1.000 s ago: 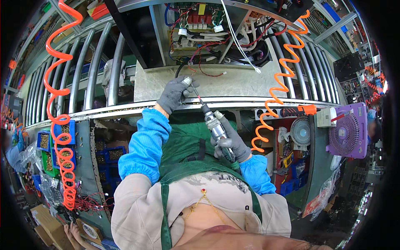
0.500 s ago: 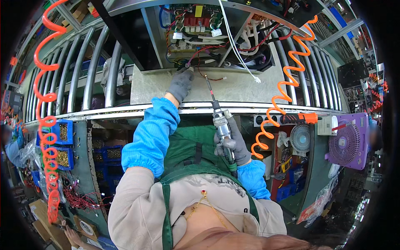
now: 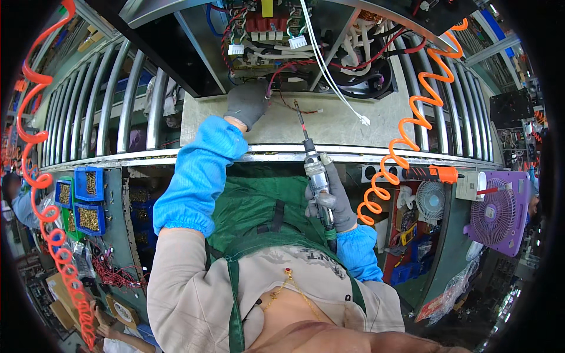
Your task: Assemble internal wiring and components of an electronic device at a production station.
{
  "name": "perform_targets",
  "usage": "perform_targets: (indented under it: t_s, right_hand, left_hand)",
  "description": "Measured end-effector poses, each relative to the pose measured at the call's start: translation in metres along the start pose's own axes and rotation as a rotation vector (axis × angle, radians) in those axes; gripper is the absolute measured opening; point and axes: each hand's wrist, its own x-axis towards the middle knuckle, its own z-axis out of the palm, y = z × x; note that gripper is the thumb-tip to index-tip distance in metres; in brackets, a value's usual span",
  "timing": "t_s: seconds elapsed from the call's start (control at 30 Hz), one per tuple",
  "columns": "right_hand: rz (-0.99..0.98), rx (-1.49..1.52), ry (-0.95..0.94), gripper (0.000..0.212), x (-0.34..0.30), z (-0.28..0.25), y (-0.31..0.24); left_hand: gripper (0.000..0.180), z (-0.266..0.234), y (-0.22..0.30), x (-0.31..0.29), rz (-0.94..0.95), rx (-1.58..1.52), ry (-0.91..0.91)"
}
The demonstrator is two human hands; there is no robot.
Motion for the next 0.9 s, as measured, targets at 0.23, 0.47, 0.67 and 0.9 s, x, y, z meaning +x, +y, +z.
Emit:
perform_targets:
  t_s: [0.23,0.47,0.67,0.9]
  right_hand:
    - [-0.002,0.002,-0.007,0.102,-0.008,-0.003,0.001]
    - [-0.006,-0.03,0.035,0.097,-0.017,0.002,0.0]
    - [0.012,-0.039,0.017,0.099,-0.014,0.006,0.003]
    - [0.007,-0.011,0.04,0.099,-0.02,0.013,0.007]
  left_hand:
    - [0.024,-0.041,0.014,0.009,-0.058,0.133,-0.507]
    - [0.046,-0.051,-0.022,-0.004,0.135,0.011,-0.71]
    - [0.039,-0.06,0.012,-0.04,0.04,-0.775,-0.724]
    - [0.03,-0.056,0.016,-0.085,-0.497,-1.652,-0.57]
